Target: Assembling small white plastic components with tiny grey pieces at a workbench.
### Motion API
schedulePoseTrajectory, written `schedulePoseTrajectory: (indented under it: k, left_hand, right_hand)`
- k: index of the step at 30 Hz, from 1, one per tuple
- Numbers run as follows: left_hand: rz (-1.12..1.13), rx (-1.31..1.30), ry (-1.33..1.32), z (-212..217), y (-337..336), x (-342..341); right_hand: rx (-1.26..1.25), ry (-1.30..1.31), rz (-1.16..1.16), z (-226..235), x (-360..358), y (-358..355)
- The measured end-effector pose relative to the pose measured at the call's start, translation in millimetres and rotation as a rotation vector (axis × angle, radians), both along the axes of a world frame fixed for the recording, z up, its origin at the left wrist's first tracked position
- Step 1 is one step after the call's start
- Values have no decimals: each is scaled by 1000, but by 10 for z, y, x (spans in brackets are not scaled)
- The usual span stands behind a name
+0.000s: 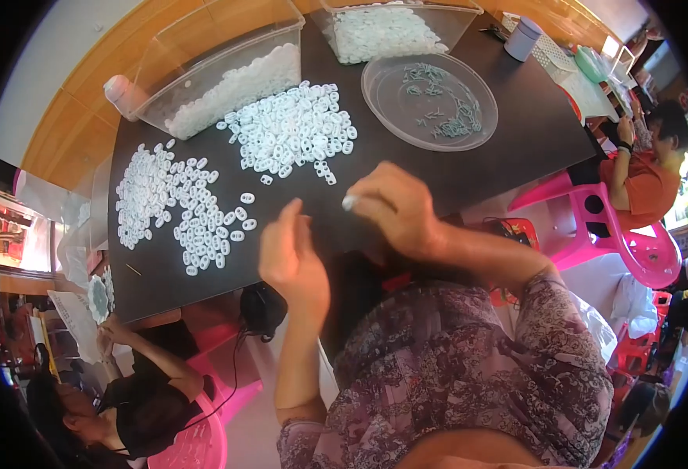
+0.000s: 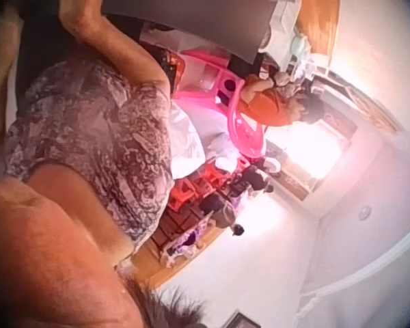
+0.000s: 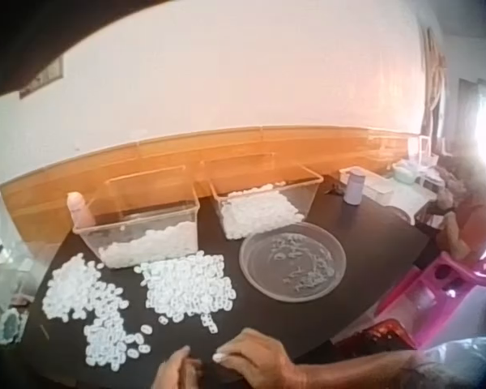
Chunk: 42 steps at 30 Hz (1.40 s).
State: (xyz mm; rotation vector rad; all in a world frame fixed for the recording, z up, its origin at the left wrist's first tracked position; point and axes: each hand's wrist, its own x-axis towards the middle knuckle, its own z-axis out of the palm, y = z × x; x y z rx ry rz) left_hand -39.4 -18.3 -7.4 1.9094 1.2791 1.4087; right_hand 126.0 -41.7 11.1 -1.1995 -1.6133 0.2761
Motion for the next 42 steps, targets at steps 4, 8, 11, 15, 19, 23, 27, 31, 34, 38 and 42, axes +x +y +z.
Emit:
schedulePoseTrajectory:
  k: [4,8,11,15,19,23,27,31,34,38,42]
  left_hand:
    - [148,360,473,103,547,-138]
    - [84,441,718,4,827,-165]
    - [95,435,800,-97,904,-208]
    - [99,383,850,-21,905,-81]
    - [85,294,833,-57,957,-80]
    - [85,326,913,13,904,-74]
    - [13,401,824,48,756,-86]
    - [-142,450,602,90,516,-43]
    - [-207,487,606,36,389,10]
    - [-248,502,701,-2,265,1]
    - [-197,465,735,-17,243,-32]
  right_hand:
    - [162,-209,-201,395,478,345]
    - [160,-160,-364,709,1015,925]
    - [117,-220,-477,962,1306,1266]
    - [203,-357,-611,954,1814,1708]
    - [246,-514,-691,790,2082,2090]
    - [188,-761,-729,734,2091,2176]
    - [300,-822,-584,659,1895,1751]
    - [190,-807,-360,446,1724,1175]
    - [-19,-806,-246,245,1777,914]
    - [-184,-679,-86,69,1815,740]
    - [-147,-734,-41,20,1712,666]
